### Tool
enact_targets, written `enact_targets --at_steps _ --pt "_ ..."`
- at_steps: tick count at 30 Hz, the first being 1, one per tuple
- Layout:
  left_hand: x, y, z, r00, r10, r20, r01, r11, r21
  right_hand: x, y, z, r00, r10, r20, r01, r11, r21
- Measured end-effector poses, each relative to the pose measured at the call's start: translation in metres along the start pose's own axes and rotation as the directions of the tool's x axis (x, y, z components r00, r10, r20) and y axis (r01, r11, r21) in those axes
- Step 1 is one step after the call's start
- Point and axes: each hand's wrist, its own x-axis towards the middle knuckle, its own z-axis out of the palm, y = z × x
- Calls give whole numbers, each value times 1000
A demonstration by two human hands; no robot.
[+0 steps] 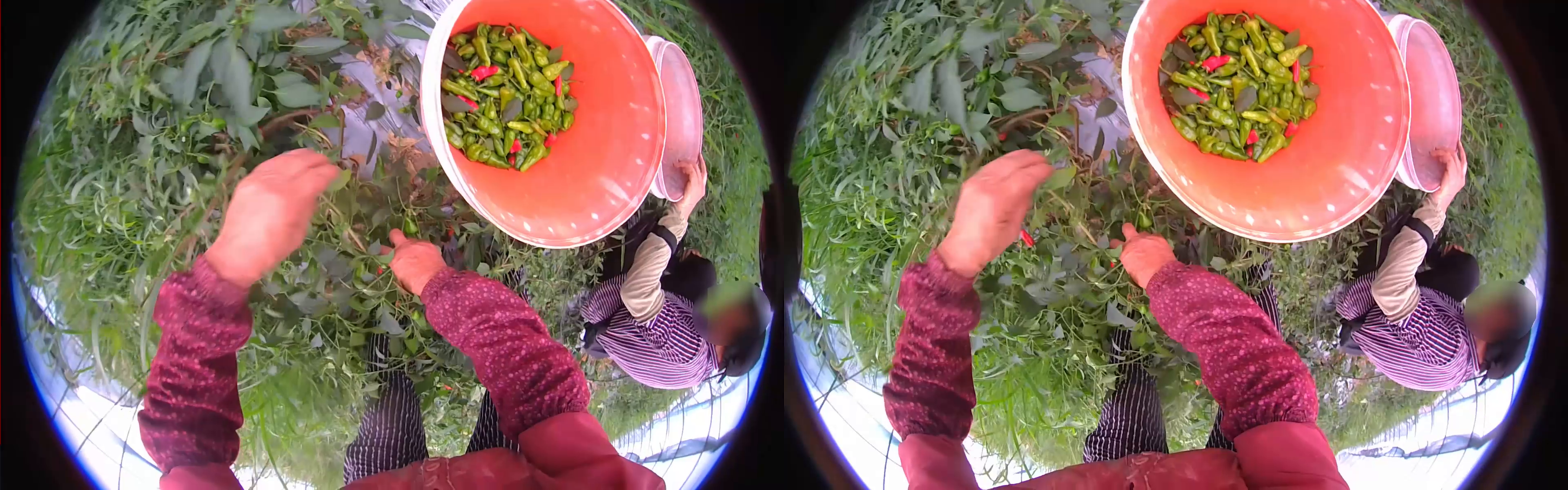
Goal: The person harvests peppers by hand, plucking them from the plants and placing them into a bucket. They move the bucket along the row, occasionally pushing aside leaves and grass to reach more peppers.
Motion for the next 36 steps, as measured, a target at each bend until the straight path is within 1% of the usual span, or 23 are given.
enact_targets --at_steps 1,3,5,8,10,12,14,15,16,18,19,20,21,22,23,24,25,26,28,30,31,34,36 --pt "0 3 15 1000 -1 -1 1 1000 1 -1 1 -1 998 9 55 -7 999 -38" --pt "-8 2 51 928 7 372 -122 950 287 -13 4 -1 997 -57 53 59 997 -49" --pt "-24 6 62 946 15 323 -111 953 282 -20 11 -2 991 -128 41 130 989 -64" --pt "-44 19 71 963 6 270 -92 948 305 -20 13 0 996 -40 84 37 999 33" --pt "-45 21 80 905 -103 412 -50 938 344 -25 6 -8 986 -154 57 159 983 -96" --pt "-34 30 92 930 -77 358 -36 953 300 -26 4 -1 991 -137 16 137 987 -80" --pt "-12 45 104 977 49 207 -75 990 123 -27 3 4 986 -153 -65 146 984 -102" --pt "-1 54 112 962 -25 271 28 1000 -8 -26 1 7 988 -157 -7 152 962 -228" --pt "9 61 121 936 -86 342 138 982 -130 -23 2 14 988 -153 -5 148 962 -229" --pt "21 52 154 948 -42 315 75 993 -95 -16 2 36 949 -115 -293 135 990 50" --pt "30 47 167 816 -126 564 157 988 -6 -14 3 37 905 -64 -420 154 971 185" --pt "30 47 179 719 -165 675 190 981 38 -14 6 39 907 -61 -417 151 971 187" --pt "32 48 191 606 -201 770 208 974 90 -17 6 34 969 -99 -228 117 991 67" --pt "30 50 197 693 -212 689 121 976 178 -18 5 27 993 -111 -28 109 992 -58" --pt "29 50 202 774 -208 598 44 960 277 -17 3 19 994 -105 -30 104 994 -13" --pt "29 51 199 769 -214 603 47 959 280 -14 6 27 994 -110 -27 110 994 -6" --pt "30 51 190 809 -85 582 -34 981 190 -12 8 37 945 -131 -300 166 982 94" --pt "32 52 181 835 45 549 -122 987 105 -10 10 47 825 -108 -555 243 954 175" --pt "33 56 159 821 -12 571 -33 997 68 -12 8 40 800 -74 -596 258 939 229" --pt "39 53 132 766 19 642 47 995 -86 -11 10 21 910 -179 -374 224 971 80" --pt "38 50 123 765 17 644 49 995 -85 -18 8 4 964 -144 -222 172 979 109" --pt "27 45 107 804 52 592 61 984 -170 -10 9 8 977 -187 -103 184 982 -37" --pt "11 54 102 800 -9 600 194 950 -244 -11 5 1 984 -167 63 173 981 -92"
